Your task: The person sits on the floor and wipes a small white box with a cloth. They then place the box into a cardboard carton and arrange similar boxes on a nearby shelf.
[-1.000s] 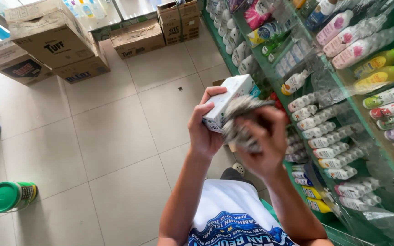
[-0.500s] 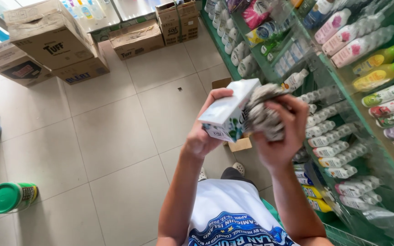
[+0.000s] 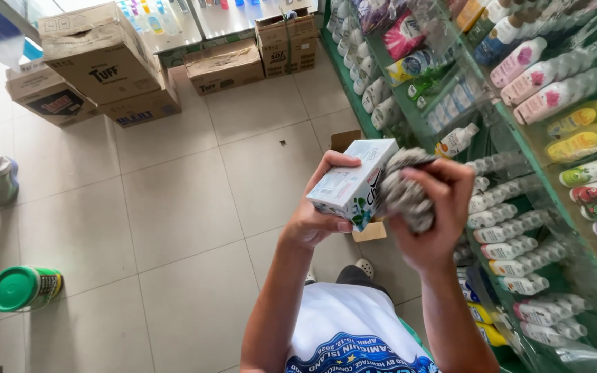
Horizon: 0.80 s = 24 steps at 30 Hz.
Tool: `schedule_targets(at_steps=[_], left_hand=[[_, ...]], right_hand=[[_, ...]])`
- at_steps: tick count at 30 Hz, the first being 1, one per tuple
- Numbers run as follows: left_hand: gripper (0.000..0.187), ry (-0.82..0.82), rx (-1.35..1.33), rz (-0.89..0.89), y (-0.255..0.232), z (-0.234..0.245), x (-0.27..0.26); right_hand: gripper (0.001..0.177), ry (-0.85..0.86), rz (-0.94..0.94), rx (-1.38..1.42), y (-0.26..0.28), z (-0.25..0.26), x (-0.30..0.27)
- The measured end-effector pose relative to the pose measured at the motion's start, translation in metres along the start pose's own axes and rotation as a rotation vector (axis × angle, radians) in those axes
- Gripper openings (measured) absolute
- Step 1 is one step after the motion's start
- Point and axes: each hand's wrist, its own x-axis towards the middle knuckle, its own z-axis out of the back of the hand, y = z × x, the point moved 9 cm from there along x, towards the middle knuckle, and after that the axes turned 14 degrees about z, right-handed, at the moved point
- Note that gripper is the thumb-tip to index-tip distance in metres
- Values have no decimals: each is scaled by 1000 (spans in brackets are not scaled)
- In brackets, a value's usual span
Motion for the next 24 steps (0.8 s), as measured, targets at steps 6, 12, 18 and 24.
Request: schedule_targets(at_steps=[6,12,18,24], left_hand=[[85,16,2,-17,-3,6,4],[82,-43,93,-51,-3,-6,15],[84,-45,133,-58,-4,-38,34],[89,-80,144,-86,36,-39,59]], right_hand=[[40,37,44,33,-1,0,-6],[41,8,104,168,7,0,0],[37,-28,49,31,-37,28,17],[39,-70,149,225,-29,51,4]])
